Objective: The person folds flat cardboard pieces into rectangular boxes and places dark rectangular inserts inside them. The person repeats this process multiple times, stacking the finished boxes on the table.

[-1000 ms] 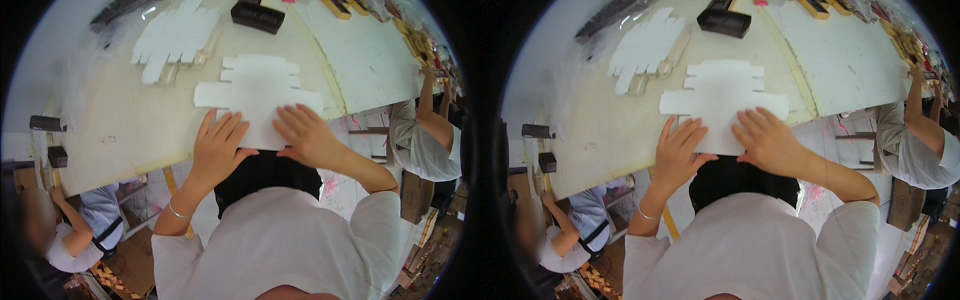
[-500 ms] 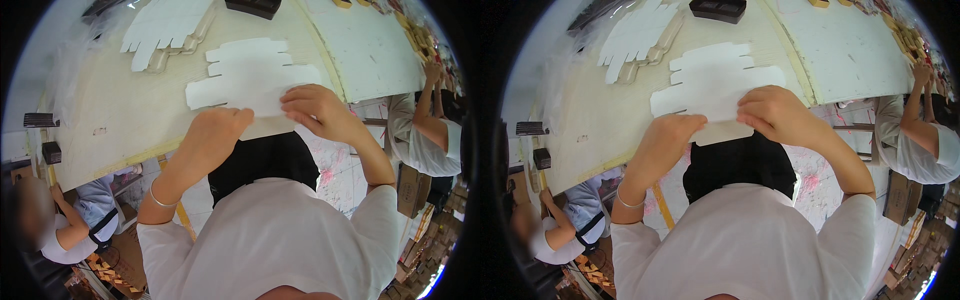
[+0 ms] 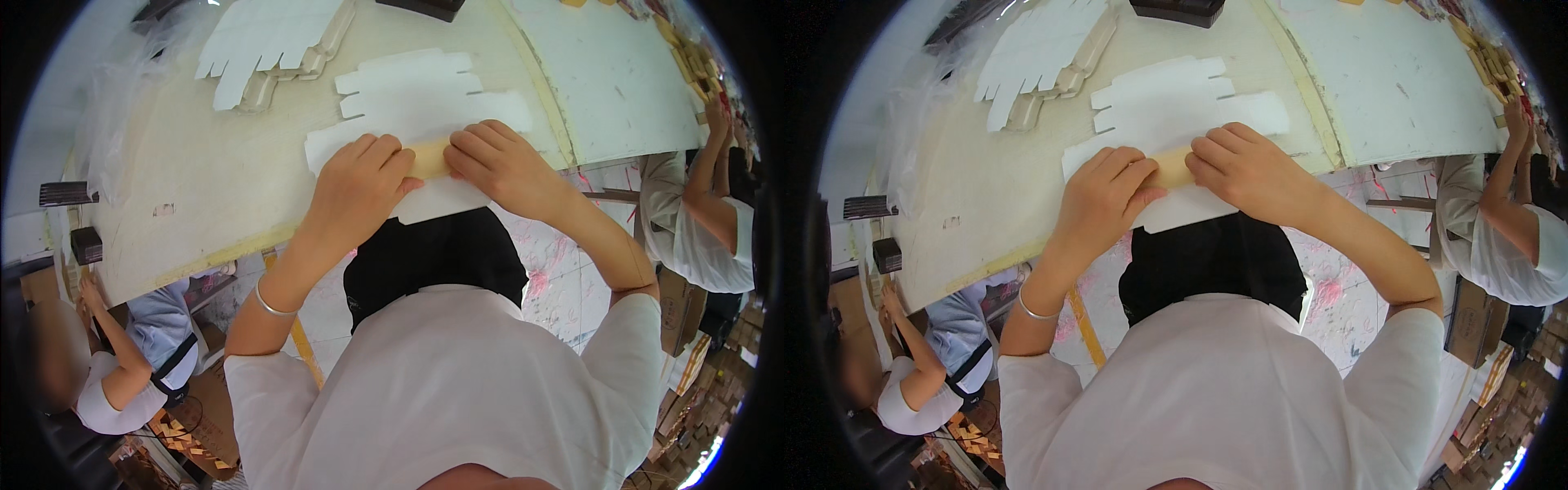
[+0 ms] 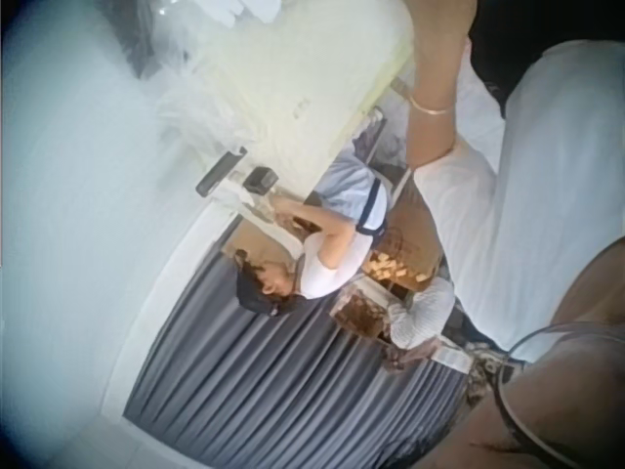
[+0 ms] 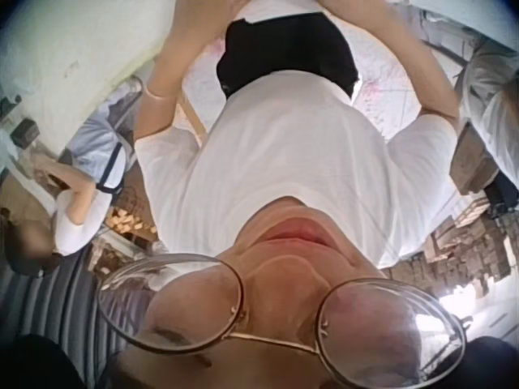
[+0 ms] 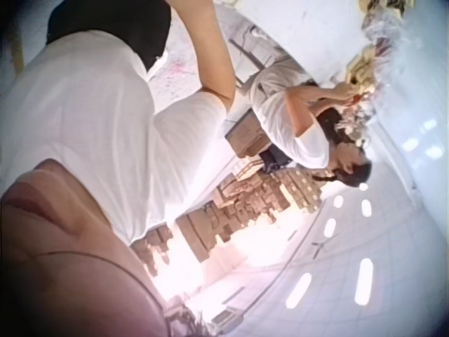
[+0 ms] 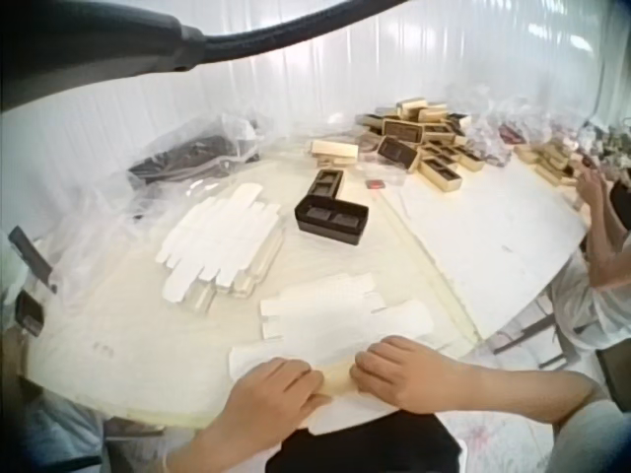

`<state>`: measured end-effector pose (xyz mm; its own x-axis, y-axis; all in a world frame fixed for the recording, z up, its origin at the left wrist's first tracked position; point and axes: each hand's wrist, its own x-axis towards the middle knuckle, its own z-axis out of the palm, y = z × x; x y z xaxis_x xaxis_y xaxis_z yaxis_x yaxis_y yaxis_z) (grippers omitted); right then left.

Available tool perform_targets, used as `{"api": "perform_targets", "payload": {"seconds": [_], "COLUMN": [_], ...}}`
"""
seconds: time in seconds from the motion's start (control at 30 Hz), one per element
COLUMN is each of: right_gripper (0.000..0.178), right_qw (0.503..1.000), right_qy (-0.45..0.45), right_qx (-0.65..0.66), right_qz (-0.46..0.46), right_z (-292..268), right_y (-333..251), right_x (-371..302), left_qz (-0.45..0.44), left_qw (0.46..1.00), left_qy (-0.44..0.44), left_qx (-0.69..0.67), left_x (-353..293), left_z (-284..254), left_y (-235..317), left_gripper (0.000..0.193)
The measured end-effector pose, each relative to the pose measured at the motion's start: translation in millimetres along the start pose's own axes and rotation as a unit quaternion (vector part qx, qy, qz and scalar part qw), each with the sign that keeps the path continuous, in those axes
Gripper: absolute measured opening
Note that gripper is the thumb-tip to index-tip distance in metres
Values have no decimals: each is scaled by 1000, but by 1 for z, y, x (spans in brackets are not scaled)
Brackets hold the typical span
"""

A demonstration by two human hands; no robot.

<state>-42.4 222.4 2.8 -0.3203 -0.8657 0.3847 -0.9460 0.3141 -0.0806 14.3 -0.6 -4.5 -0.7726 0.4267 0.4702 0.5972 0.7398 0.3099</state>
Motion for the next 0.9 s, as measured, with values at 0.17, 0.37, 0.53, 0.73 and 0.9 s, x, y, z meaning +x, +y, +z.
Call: {"api": "perform_targets", "payload": {"seconds": [0.17,0.37,0.53,0.73,0.9], "right_gripper": [12,9,12,29,38], "right_qw": [997,991,983,966,991], "right_qy": [-55,-94,-1,84,128], "right_qx": [-46,15,50,212,28], "right_qz": [16,95,178,121,-26], "right_z": [-3,8,-22,-18,-48], "right_y": [7,30,8,-67,-56], "right_x": [13,38,32,26,-2], "left_qz": [14,-15,-182,-315,-401], "left_qw": [998,996,971,766,767], "left_qy": [-60,32,32,122,-51], "left_qx": [20,77,-152,-547,-499], "left_x": [14,30,3,-5,6], "left_z": [-5,5,-26,-1,-40], "left_y": [-8,-31,20,47,2], "left_gripper": [13,9,37,47,30]}}
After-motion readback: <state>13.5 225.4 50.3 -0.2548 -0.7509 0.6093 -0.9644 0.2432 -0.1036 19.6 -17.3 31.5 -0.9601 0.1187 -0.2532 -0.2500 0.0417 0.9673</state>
